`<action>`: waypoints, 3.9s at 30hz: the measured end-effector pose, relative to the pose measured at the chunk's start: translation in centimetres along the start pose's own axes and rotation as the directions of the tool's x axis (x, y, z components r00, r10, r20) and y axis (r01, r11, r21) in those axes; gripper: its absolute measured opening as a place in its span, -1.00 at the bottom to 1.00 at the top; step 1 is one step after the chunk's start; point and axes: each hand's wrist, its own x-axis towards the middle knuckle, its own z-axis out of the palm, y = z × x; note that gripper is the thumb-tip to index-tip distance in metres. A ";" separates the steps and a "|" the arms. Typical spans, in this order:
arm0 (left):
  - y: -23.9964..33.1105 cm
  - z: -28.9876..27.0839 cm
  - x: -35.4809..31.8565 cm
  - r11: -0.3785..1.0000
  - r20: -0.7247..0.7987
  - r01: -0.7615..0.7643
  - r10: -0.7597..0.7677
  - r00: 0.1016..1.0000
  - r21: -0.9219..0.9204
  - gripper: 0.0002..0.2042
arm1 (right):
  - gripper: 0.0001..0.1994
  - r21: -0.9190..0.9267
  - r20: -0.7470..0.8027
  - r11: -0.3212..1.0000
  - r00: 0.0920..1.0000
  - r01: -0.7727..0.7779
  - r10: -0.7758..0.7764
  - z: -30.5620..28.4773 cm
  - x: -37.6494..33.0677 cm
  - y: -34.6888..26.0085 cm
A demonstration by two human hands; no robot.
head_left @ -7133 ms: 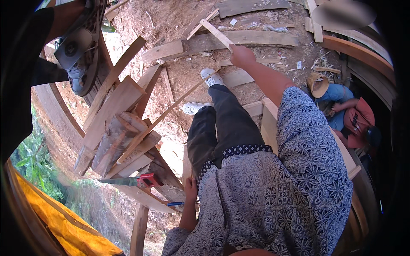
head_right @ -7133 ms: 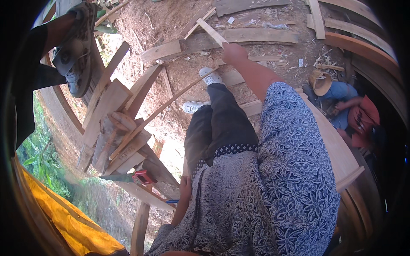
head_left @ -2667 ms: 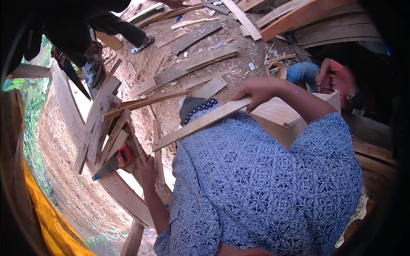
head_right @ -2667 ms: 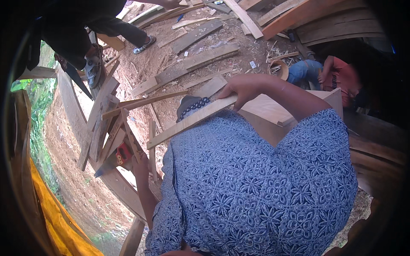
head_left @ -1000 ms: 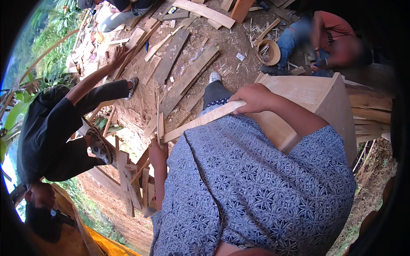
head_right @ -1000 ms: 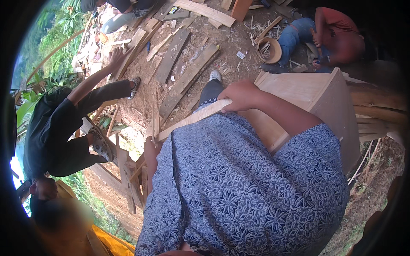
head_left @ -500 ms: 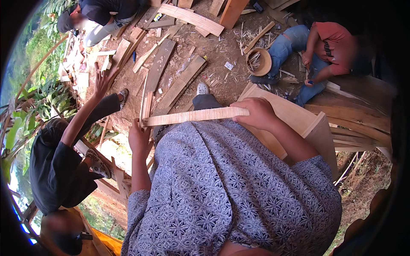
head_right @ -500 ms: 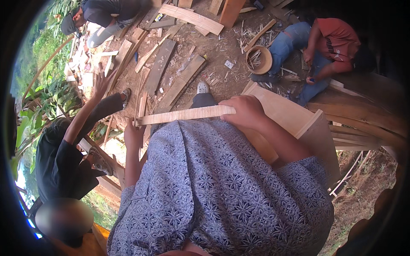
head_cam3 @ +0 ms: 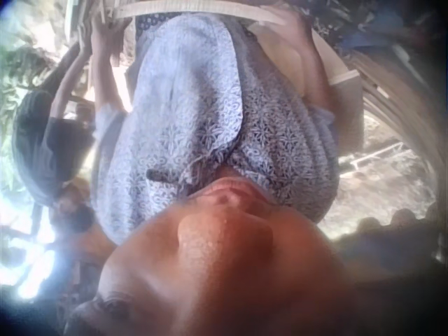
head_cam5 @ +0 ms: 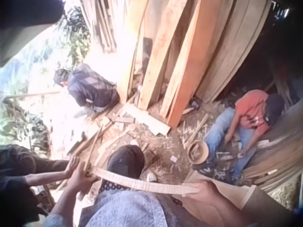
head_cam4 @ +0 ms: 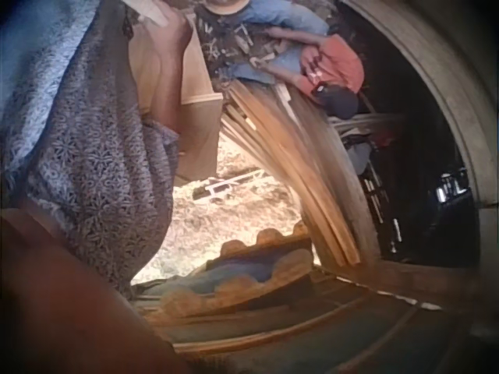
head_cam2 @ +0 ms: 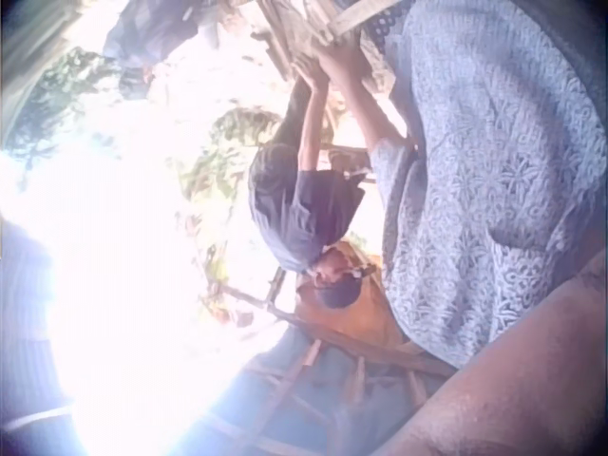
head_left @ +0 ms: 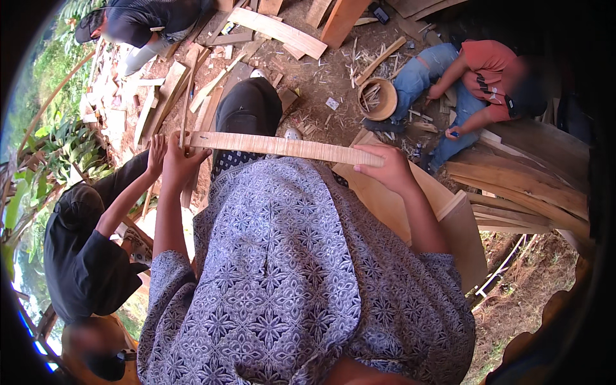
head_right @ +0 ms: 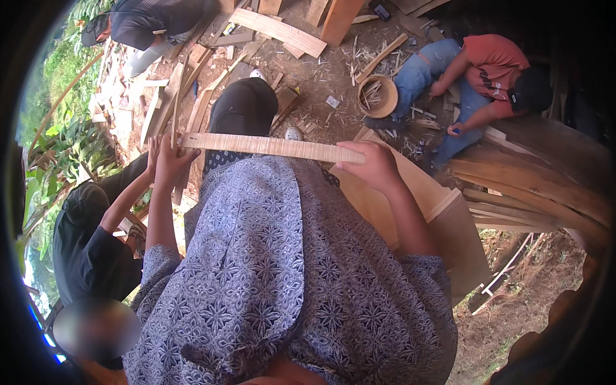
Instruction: The person assembles wooden pieces on a workbench. They use a hammer to drive nails into the wood and a saw to cut pieces to size. The person also uses a clamp to hold the wood in place while working.
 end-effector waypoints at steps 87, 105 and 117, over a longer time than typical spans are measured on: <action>6.4 -14.9 -11.5 0.482 -0.402 0.067 -0.792 0.460 -0.874 -0.32 | -0.62 -0.074 0.742 0.897 0.626 0.435 -0.242 11.0 36.4 -37.0; 9.3 -8.9 -20.6 -0.163 -0.140 -0.366 -0.726 0.674 -0.916 -0.27 | -0.65 -0.062 0.849 0.948 0.516 0.313 -0.115 13.0 34.3 -39.1; 12.4 -7.8 -16.5 0.024 -0.329 -0.485 -0.764 0.555 -0.874 -0.25 | -0.69 0.086 0.892 0.927 0.385 0.366 -0.235 15.9 40.7 -45.9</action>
